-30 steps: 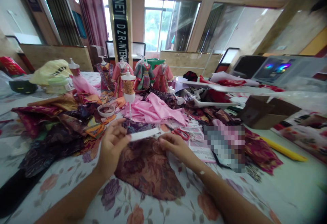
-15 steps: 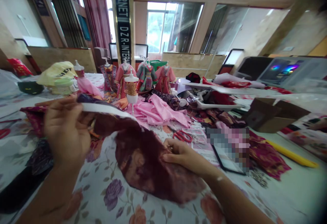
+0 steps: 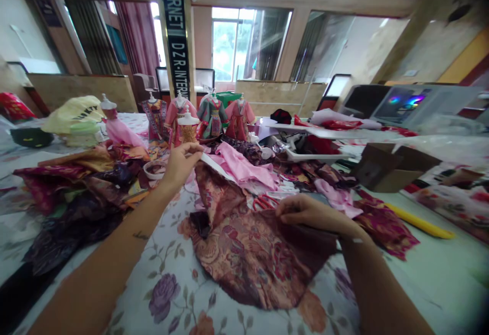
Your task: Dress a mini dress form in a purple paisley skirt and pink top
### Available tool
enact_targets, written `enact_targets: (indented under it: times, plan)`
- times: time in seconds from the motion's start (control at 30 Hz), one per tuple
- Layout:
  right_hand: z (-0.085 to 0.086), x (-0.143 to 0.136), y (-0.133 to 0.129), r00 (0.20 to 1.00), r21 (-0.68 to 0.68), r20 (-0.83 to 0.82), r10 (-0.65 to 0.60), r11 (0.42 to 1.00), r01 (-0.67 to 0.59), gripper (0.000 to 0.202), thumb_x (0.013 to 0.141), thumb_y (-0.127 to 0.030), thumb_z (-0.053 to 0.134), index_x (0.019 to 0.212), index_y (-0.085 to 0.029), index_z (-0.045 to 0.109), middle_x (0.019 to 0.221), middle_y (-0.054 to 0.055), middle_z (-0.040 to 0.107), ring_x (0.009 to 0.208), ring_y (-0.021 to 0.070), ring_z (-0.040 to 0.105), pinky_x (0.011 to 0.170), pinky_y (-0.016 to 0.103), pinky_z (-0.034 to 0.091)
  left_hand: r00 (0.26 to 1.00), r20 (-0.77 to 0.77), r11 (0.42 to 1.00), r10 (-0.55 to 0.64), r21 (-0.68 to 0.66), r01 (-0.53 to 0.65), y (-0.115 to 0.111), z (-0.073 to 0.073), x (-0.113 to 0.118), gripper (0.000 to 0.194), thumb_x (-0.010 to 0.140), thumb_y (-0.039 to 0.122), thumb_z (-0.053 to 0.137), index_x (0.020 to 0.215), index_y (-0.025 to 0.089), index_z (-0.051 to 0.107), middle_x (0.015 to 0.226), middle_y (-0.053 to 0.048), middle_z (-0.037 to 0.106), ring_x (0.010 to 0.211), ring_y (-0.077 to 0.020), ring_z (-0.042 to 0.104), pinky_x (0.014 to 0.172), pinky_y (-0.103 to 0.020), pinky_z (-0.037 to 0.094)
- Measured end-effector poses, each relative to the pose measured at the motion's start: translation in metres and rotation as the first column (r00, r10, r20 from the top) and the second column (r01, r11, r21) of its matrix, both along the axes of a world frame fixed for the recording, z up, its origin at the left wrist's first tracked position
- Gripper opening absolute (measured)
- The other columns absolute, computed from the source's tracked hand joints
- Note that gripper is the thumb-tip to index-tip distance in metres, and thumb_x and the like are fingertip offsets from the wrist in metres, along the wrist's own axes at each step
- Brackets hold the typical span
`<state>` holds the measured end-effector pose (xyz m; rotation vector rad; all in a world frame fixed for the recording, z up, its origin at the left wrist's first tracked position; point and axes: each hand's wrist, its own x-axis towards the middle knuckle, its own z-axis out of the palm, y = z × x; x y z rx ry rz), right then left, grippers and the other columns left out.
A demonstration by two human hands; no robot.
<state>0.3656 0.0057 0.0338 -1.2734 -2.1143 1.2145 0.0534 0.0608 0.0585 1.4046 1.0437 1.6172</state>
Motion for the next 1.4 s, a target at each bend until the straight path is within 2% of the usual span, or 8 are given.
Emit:
enact_targets:
  times: [0.17, 0.4, 0.6, 0.8, 1.0, 1.17, 1.3, 1.4]
  plan:
    - [0.001, -0.001, -0.007, 0.985, -0.043, 0.035, 0.170, 0.985, -0.169, 0.021, 0.073, -0.032, 0.064, 0.088, -0.019, 0.072, 0.079, 0.003, 0.069, 0.070, 0.0166, 0.060, 0.064, 0.025, 0.043, 0.997, 0.068, 0.993, -0.029, 0.117, 0.021, -0.022, 0.017, 0.014, 0.016, 0.069, 0.022, 0.065, 0.082, 0.014, 0.061, 0.076, 0.001, 0.057, 0.064, -0.0095, 0.060, 0.057, -0.022, 0.056]
    - [-0.003, -0.029, -0.012, 0.925, 0.501, 0.034, -0.379, 0.807, 0.312, 0.023, 0.068, -0.028, 0.069, 0.091, -0.023, 0.072, 0.095, 0.010, 0.069, 0.091, 0.0297, 0.059, 0.085, 0.042, 0.040, 0.999, 0.012, 0.978, 0.044, 0.201, -0.046, -0.035, 0.033, 0.020, 0.012, 0.072, 0.019, 0.062, 0.083, 0.014, 0.061, 0.075, 0.001, 0.057, 0.056, -0.0091, 0.059, 0.047, -0.020, 0.055]
    - [0.009, -0.084, 0.002, 0.928, 0.299, -0.348, -0.134, 0.922, 0.245, 0.075, 0.060, -0.027, 0.077, 0.128, -0.027, 0.048, 0.109, 0.006, 0.063, 0.093, 0.0232, 0.058, 0.082, 0.036, 0.044, 0.986, -0.046, 0.973, -0.162, 0.159, 0.167, -0.038, 0.029, 0.042, 0.012, 0.076, 0.022, 0.060, 0.085, 0.015, 0.060, 0.080, -0.001, 0.060, 0.062, -0.0106, 0.062, 0.059, -0.025, 0.057]
    - [0.018, -0.095, 0.026, 0.892, 0.325, -0.420, -0.167, 0.890, 0.319, 0.013, 0.073, -0.029, 0.059, 0.071, -0.017, 0.065, 0.068, -0.002, 0.061, 0.065, 0.0148, 0.051, 0.063, 0.026, 0.039, 0.943, -0.150, 0.918, -0.297, 0.226, 0.325, -0.049, 0.008, 0.030, 0.080, 0.067, 0.036, 0.072, 0.134, 0.028, 0.031, 0.129, -0.009, 0.048, 0.114, -0.0221, 0.053, 0.096, -0.037, 0.043]
    - [0.008, -0.076, 0.041, 0.700, -0.006, -0.614, -0.363, 0.890, 0.456, 0.021, 0.064, -0.037, 0.068, 0.063, -0.017, 0.059, 0.057, -0.004, 0.055, 0.059, 0.0135, 0.049, 0.058, 0.026, 0.038, 0.722, -0.489, 0.871, -0.490, -0.284, 0.400, -0.043, -0.043, -0.023, 0.059, 0.058, 0.039, 0.077, 0.111, 0.020, 0.061, 0.108, -0.005, 0.065, 0.105, -0.0290, 0.058, 0.089, -0.036, 0.046]
    - [0.022, -0.073, 0.056, 0.728, -0.063, -0.591, -0.346, 0.920, 0.386, 0.025, 0.061, -0.038, 0.072, 0.061, -0.017, 0.059, 0.053, -0.003, 0.054, 0.052, 0.0114, 0.047, 0.054, 0.026, 0.038, 0.864, -0.289, 0.826, -0.413, -0.518, 0.222, -0.043, -0.060, -0.029, 0.029, 0.067, 0.044, 0.066, 0.072, 0.016, 0.066, 0.070, -0.001, 0.068, 0.076, -0.0235, 0.064, 0.063, -0.027, 0.050]
    - [0.031, -0.080, 0.058, 0.822, 0.180, -0.529, -0.210, 0.919, 0.351, 0.022, 0.069, -0.037, 0.066, 0.062, -0.017, 0.059, 0.054, -0.004, 0.052, 0.053, 0.0105, 0.045, 0.055, 0.025, 0.036, 0.924, 0.017, 0.645, -0.383, -0.711, 0.280, -0.054, -0.058, -0.035, 0.029, 0.068, 0.043, 0.065, 0.081, 0.017, 0.064, 0.078, -0.004, 0.069, 0.069, -0.0174, 0.063, 0.058, -0.024, 0.047]
    - [0.028, -0.093, 0.041, 0.928, 0.449, -0.362, -0.091, 0.855, 0.259, 0.016, 0.078, -0.028, 0.056, 0.068, -0.018, 0.064, 0.063, -0.002, 0.059, 0.060, 0.0134, 0.050, 0.060, 0.026, 0.038, 0.899, -0.169, 0.657, -0.405, -0.737, 0.158, -0.057, -0.066, -0.051, 0.033, 0.069, 0.048, 0.061, 0.081, 0.018, 0.061, 0.074, -0.003, 0.067, 0.060, -0.0172, 0.060, 0.050, -0.024, 0.043]
